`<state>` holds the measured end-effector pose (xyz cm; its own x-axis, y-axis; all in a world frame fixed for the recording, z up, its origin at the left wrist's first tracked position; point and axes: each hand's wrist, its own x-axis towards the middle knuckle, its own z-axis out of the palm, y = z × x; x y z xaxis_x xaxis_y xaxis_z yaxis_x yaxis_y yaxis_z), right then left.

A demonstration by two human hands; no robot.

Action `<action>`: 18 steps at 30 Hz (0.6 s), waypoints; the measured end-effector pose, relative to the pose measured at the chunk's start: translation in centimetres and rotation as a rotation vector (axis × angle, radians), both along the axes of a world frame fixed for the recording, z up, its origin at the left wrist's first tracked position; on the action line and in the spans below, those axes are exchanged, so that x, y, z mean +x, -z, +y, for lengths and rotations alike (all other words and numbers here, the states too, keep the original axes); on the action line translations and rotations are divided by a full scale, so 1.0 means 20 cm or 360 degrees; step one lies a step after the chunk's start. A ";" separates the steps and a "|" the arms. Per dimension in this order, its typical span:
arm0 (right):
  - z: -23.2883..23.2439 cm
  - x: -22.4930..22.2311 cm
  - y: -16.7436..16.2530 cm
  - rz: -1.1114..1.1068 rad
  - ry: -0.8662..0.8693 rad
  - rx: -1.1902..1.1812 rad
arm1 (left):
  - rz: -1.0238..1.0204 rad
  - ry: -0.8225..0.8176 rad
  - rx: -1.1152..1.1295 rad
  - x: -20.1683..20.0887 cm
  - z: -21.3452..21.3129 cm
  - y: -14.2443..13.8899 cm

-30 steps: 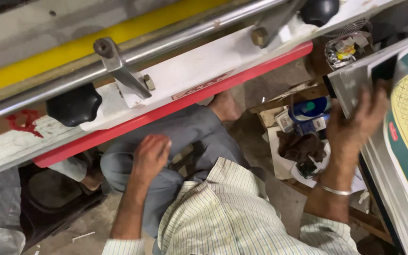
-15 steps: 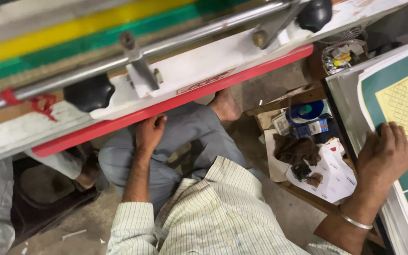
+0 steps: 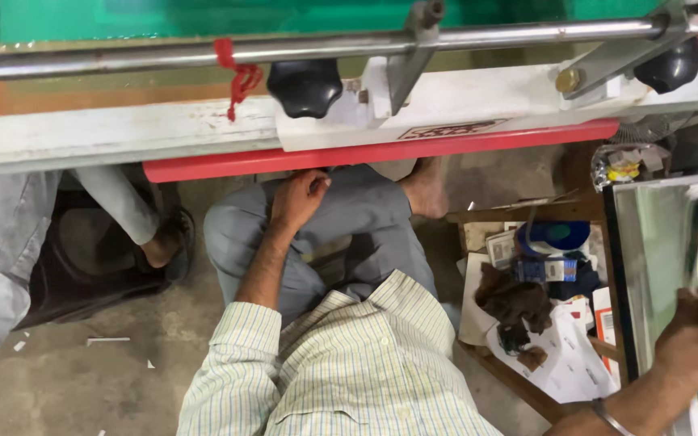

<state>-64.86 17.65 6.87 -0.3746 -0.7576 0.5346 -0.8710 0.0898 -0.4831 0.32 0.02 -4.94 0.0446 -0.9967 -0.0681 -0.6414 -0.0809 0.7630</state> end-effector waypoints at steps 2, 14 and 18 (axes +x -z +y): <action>0.01 -0.04 -0.03 -0.0263 -0.0198 0.0069 | 0.0034 0.0009 -0.0123 0.01 0.01 -0.01; -0.23 0.31 -0.71 0.0139 0.0015 0.0566 | 0.0011 0.0101 -0.0357 0.00 0.05 -0.03; -0.08 0.31 -0.75 0.0389 0.0100 0.0568 | 0.0027 0.0119 -0.0265 -0.03 0.06 -0.04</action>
